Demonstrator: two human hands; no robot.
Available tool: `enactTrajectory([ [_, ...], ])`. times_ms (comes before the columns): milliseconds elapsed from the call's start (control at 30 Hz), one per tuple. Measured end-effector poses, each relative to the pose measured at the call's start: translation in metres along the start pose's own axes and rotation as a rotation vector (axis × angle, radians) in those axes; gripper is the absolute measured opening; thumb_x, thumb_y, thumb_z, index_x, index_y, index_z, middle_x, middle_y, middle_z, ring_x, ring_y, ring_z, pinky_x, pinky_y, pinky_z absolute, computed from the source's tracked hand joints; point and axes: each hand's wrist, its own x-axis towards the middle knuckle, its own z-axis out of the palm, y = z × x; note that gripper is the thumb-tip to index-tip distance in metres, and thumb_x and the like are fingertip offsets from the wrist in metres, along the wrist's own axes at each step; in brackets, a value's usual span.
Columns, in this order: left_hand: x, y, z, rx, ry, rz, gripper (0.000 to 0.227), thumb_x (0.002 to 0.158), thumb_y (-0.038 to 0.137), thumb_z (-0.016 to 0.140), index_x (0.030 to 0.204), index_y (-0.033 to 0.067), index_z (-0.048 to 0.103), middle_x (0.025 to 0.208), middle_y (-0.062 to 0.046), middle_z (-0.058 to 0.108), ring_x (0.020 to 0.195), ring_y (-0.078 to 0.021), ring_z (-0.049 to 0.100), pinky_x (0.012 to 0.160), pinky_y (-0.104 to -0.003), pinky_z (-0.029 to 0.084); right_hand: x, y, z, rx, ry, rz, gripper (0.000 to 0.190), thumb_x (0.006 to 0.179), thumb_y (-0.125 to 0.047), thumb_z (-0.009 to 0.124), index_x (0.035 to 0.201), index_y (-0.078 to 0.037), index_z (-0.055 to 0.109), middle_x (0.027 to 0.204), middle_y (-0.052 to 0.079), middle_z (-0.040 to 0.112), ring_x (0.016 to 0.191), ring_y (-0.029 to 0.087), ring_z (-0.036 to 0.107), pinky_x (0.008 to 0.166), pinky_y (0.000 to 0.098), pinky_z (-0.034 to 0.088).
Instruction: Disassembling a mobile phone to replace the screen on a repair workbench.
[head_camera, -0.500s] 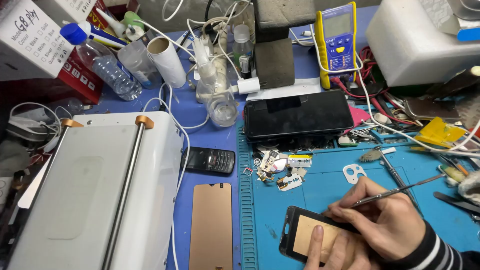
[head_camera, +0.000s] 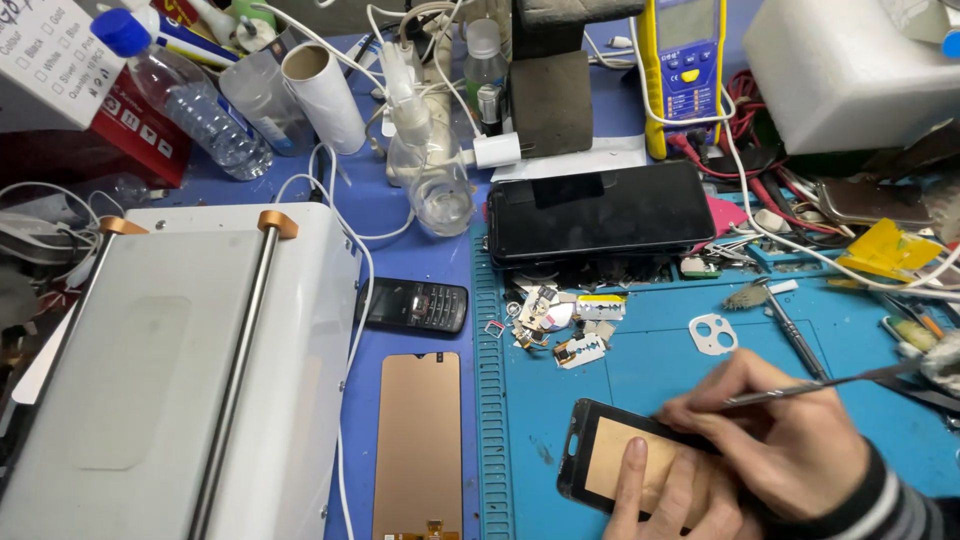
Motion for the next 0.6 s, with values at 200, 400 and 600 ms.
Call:
enactTrajectory([
  [200, 0.024, 0.005, -0.012, 0.077, 0.221, -0.112, 0.021, 0.102, 0.026, 0.083, 0.121, 0.0258, 0.075, 0.112, 0.008, 0.064, 0.107, -0.0090, 0.069, 0.107, -0.047, 0.055, -0.009, -0.001, -0.020, -0.049, 0.001, 0.089, 0.007, 0.074, -0.001, 0.080, 0.075, 0.000, 0.073, 0.076, 0.010, 0.096, 0.074, 0.017, 0.099, 0.062, 0.0260, 0.079],
  [400, 0.039, -0.022, -0.075, -0.454, -0.127, -0.045, 0.030, 0.097, 0.008, 0.065, 0.122, -0.0049, 0.076, 0.129, -0.019, 0.066, 0.127, -0.0397, 0.061, 0.118, -0.065, 0.039, 0.002, -0.037, 0.001, -0.087, -0.069, -0.107, 0.018, 0.084, 0.003, 0.073, 0.086, 0.002, 0.056, 0.085, 0.014, 0.080, 0.079, 0.019, 0.085, 0.063, 0.0229, 0.070],
  [600, 0.041, -0.019, -0.076, -0.411, -0.122, -0.121, 0.023, 0.100, 0.008, 0.067, 0.119, -0.0011, 0.078, 0.126, -0.015, 0.067, 0.125, -0.0343, 0.065, 0.119, -0.060, 0.046, 0.006, -0.039, 0.009, -0.025, -0.087, -0.089, 0.026, 0.086, 0.010, 0.072, 0.088, 0.003, 0.048, 0.086, 0.016, 0.075, 0.084, 0.021, 0.083, 0.068, 0.0235, 0.068],
])
